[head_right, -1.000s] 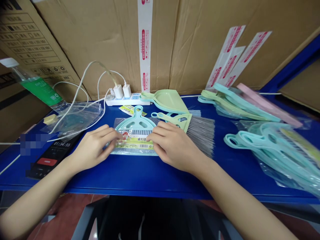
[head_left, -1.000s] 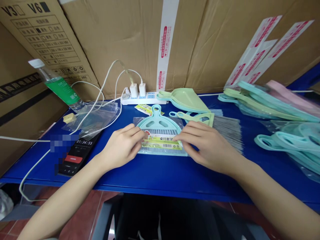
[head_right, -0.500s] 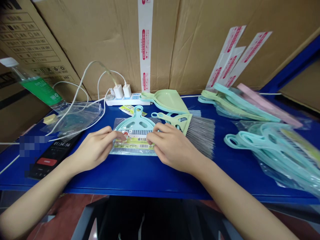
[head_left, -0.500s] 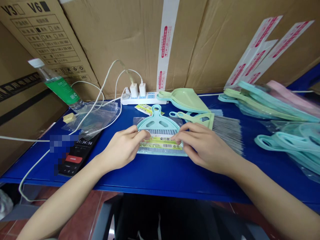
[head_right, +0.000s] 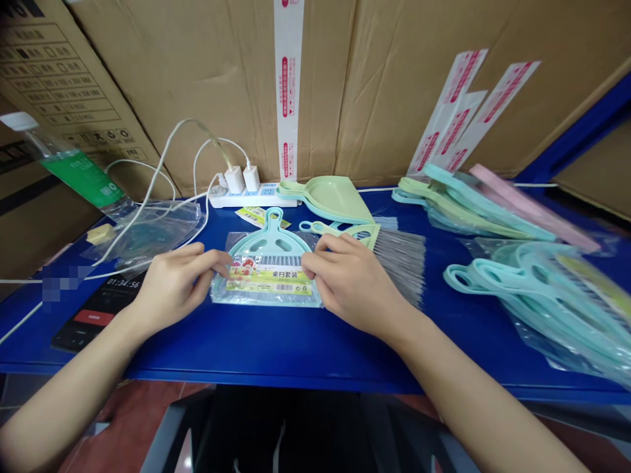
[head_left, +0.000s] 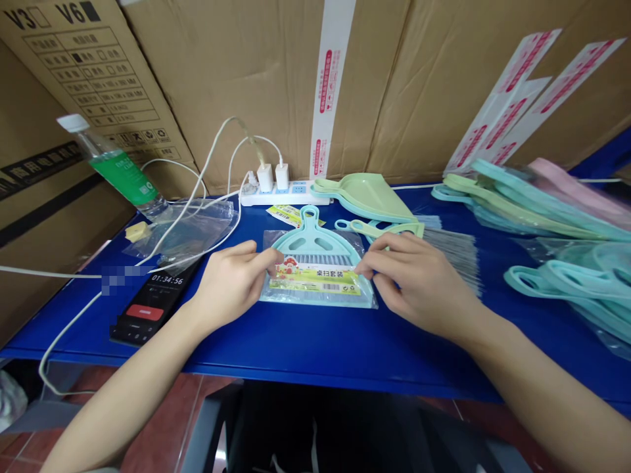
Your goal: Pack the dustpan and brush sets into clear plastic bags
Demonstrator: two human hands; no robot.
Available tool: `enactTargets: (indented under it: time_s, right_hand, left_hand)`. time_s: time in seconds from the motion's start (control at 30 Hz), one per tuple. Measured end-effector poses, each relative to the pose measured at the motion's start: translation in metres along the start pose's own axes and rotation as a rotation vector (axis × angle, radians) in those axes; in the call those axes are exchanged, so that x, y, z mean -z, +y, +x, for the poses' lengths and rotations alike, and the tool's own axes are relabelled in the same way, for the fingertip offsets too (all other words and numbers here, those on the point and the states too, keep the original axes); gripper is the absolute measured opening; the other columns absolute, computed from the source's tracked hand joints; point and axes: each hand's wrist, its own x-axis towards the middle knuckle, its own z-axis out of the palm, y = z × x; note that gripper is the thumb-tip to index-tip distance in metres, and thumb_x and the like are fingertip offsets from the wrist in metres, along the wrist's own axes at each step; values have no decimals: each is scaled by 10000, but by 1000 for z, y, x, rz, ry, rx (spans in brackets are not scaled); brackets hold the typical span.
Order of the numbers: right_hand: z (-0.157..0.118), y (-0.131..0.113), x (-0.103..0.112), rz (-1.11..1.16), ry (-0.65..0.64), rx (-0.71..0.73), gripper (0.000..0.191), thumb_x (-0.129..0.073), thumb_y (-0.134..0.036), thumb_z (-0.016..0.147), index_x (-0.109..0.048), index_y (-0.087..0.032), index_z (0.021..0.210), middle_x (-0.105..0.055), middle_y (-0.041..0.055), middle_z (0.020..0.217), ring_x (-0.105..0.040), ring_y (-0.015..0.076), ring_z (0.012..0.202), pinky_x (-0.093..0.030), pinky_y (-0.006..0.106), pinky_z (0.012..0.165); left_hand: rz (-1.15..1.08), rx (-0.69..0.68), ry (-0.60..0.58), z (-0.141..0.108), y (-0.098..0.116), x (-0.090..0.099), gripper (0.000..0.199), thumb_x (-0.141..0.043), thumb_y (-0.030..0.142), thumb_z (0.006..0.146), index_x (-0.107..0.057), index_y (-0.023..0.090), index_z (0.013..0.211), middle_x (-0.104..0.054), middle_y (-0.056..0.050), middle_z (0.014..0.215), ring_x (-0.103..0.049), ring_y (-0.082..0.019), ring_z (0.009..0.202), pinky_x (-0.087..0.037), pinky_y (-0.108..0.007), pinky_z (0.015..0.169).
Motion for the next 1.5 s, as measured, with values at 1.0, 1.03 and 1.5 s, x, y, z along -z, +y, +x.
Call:
enactTargets:
  time_s: [1.0, 1.03, 1.5]
  right_hand:
    - [1, 2, -1, -9, -221, 67, 337, -385, -7, 811, -603, -192, 634, -622, 47, 646, -587, 173, 674, -378, 292, 631]
    - [1, 2, -1, -2, -241, 58, 336, -386, -8, 810, -602, -191, 628, -620, 46, 637, -586, 172, 666, -372, 293, 627]
    - [2, -4, -3, -83, -233, -40, 272, -441, -29, 777, -578, -191, 607, -533, 19, 551, -476, 164, 579, -307, 282, 590]
  left_hand:
    - [117, -55, -201, 2, 1, 0, 475, -385, 9, 795, -738, 224, 1032, -543, 10, 582, -508, -146, 526, -400, -234, 495]
    - [113, -44, -216, 2, 1, 0, 473, -394, 9, 787, -739, 223, 1030, -556, 7, 591, -523, -147, 531, -405, -236, 498]
    - [193, 233, -422, 7, 6, 4, 393, -443, 51, 756, -765, 260, 837, -669, -9, 641, -642, -173, 569, -409, -247, 514]
